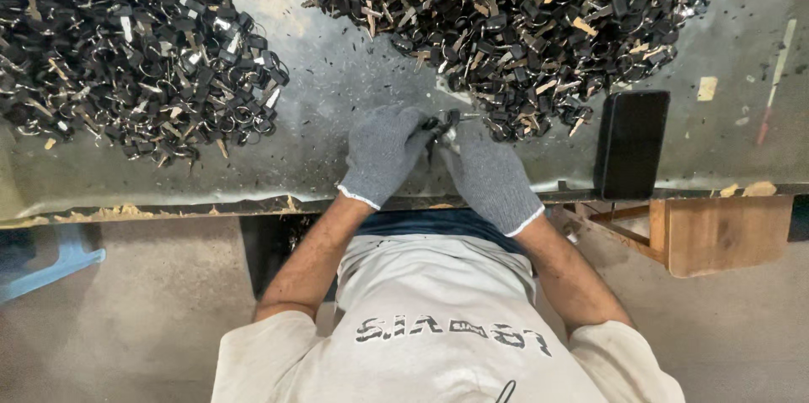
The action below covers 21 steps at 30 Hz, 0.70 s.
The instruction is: The person sits at a workbench and sorts small black metal hardware pieces from large piles, picking items one at a time with both gloved hands, separating them and dropping selected pieces into a bin below the bench. A phone and a small white object rest on the bench beside the piles.
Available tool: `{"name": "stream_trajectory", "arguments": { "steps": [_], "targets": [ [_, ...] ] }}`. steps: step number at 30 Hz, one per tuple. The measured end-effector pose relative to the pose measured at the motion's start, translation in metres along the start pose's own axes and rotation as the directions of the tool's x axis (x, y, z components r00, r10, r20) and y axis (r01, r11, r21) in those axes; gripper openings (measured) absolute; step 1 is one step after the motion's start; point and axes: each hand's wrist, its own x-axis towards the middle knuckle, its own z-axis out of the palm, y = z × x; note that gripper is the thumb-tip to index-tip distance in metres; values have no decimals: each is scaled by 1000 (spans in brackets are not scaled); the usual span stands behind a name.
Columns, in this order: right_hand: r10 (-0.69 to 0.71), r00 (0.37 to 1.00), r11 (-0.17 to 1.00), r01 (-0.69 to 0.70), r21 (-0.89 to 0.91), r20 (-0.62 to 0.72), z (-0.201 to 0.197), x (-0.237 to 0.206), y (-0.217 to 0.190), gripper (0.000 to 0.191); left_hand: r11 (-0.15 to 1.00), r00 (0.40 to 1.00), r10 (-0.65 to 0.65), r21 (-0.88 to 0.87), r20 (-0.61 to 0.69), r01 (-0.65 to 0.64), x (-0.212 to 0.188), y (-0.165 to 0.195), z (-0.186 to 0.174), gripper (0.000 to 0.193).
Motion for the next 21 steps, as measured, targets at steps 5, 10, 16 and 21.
{"name": "stream_trajectory", "arguments": {
  "steps": [5, 10, 16, 21],
  "targets": [
    [42, 999, 998, -43, 38, 19, 4, 22, -8, 29, 998, 999, 40, 55, 10, -40, -3, 2, 12, 19],
    [122, 988, 991, -116, -69, 95, -8, 12, -22, 47, 999, 1000, 8, 44, -25, -7, -5, 5, 11, 21],
    [185, 970, 983, -185, -20, 159, -7, 18, -21, 44, 998, 998, 18, 53, 58, -21, -2, 3, 9, 20],
    [64, 998, 997, -63, -42, 2, -4, 12, -25, 40, 997, 996, -30, 69, 83, 24, -2, 6, 6, 21]
  ]
}}
